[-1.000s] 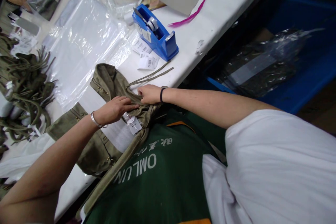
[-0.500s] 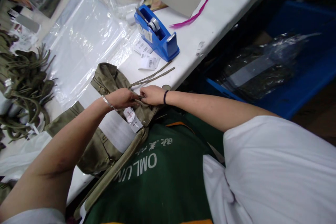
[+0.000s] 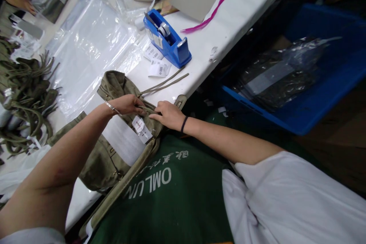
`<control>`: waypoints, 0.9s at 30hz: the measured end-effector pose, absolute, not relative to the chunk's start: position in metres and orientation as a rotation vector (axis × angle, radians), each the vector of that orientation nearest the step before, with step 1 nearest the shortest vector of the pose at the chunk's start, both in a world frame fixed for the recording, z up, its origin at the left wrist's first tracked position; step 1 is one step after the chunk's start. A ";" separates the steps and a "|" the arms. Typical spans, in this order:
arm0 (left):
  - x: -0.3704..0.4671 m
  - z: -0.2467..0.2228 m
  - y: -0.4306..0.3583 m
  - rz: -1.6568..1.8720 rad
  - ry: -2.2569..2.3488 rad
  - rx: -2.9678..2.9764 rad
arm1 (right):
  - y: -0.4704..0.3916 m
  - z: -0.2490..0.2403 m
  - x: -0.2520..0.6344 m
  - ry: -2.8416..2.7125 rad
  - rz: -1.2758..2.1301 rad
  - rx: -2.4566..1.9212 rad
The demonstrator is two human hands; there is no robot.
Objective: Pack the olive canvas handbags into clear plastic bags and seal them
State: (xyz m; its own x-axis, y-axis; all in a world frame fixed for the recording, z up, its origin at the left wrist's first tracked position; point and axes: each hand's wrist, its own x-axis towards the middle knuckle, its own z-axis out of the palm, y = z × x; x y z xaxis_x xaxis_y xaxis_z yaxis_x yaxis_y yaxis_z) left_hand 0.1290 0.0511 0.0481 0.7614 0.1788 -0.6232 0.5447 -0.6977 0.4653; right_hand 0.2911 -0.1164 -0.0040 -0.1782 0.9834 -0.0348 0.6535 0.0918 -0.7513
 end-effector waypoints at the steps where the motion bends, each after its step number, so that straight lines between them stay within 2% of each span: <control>1: 0.125 0.047 0.056 -0.699 0.545 2.280 | -0.115 -0.008 0.289 -1.868 0.904 -1.609; 9: 0.126 0.034 0.066 -0.718 0.696 2.627 | -0.115 0.005 0.285 -1.757 0.814 -1.836; 12: 0.131 0.031 0.059 -0.768 0.666 2.763 | -0.101 0.019 0.288 -1.691 0.769 -1.717; 16: 0.127 0.029 0.055 -0.712 0.575 2.845 | -0.081 0.015 0.281 -1.957 0.849 -1.541; 21: 0.102 0.057 0.086 -0.500 0.380 2.985 | -0.076 -0.006 0.277 -2.092 0.860 -1.638; 27: 0.082 0.087 0.158 -0.375 0.333 2.986 | -0.081 -0.004 0.280 -2.105 0.835 -1.656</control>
State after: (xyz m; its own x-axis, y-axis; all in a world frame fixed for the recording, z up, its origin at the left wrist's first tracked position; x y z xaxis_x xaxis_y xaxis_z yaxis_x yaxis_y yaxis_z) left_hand 0.0820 0.1577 0.0867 0.9453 0.2024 -0.2559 0.2306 -0.9693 0.0850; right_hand 0.2796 -0.0812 -0.0037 -0.2667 0.9591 -0.0945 0.7629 0.1502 -0.6288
